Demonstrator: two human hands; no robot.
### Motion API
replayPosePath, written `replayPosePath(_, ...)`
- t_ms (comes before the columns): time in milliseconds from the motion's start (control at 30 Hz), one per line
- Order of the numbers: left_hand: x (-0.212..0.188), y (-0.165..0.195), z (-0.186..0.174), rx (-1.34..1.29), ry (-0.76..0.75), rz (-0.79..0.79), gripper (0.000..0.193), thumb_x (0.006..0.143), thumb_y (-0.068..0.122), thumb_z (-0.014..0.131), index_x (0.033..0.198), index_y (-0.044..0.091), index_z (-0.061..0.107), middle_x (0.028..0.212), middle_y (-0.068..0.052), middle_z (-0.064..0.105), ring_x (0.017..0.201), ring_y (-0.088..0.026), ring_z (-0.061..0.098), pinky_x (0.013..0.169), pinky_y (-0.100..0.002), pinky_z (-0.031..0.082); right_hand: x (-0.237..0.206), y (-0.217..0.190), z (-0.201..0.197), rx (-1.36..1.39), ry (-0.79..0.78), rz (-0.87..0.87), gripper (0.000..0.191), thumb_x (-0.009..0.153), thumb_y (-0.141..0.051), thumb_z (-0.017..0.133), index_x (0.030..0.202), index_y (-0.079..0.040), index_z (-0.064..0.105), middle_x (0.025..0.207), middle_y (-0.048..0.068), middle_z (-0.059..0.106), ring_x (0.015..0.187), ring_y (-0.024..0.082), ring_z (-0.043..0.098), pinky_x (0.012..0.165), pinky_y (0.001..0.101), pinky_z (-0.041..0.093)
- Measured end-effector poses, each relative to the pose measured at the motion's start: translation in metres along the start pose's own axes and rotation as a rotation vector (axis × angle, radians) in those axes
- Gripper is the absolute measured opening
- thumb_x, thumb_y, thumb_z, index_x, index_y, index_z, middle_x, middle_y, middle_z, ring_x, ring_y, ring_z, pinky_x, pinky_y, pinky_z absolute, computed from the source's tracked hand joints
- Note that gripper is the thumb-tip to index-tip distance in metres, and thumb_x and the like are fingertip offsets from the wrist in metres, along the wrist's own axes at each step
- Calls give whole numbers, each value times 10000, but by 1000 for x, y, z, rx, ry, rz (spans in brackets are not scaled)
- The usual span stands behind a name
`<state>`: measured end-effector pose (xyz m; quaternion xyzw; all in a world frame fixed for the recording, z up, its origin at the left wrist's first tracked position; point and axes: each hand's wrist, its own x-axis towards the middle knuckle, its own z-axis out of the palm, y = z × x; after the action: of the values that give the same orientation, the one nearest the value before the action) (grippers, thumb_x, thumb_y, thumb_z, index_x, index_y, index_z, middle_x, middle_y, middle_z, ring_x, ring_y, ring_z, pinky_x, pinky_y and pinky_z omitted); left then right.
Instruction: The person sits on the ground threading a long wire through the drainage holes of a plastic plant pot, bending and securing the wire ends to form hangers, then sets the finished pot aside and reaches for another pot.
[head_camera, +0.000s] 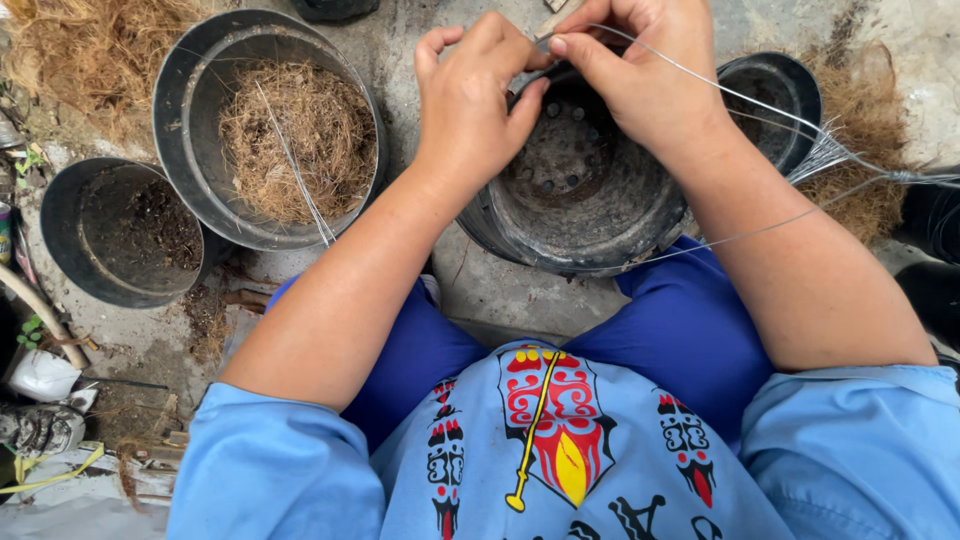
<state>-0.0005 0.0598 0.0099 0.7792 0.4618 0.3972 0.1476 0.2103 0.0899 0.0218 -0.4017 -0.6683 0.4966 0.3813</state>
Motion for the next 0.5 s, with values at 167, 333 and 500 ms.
replayPosePath(167, -1, -1, 2, -62, -22, -115, 175, 874, 132, 820, 1013, 163, 719, 929, 50, 669, 821, -157, 669, 1128, -494, 255, 1, -7, 0, -242, 1, -86, 52, 1049, 26, 724, 1101, 17, 728, 1093, 74, 763, 1029, 138, 744, 935, 275, 598)
replayPosePath(333, 0, 3, 2, -115, -54, -211, 147, 870, 124, 814, 978, 161, 722, 907, 32, 669, 715, -130, 644, 1151, -502, 231, 0, -17, 0, -515, -23, -246, 57, 1009, -1, 742, 1061, 12, 726, 1070, 126, 752, 999, 233, 739, 876, 321, 557)
replayPosePath(500, -1, 6, 5, -132, -38, -219, 168, 880, 120, 799, 1022, 180, 732, 922, 57, 697, 760, -116, 667, 1159, -509, 218, -2, -22, -4, -486, -50, -297, 140, 983, 39, 654, 1113, 21, 703, 1091, 133, 734, 1052, 268, 729, 915, 346, 562)
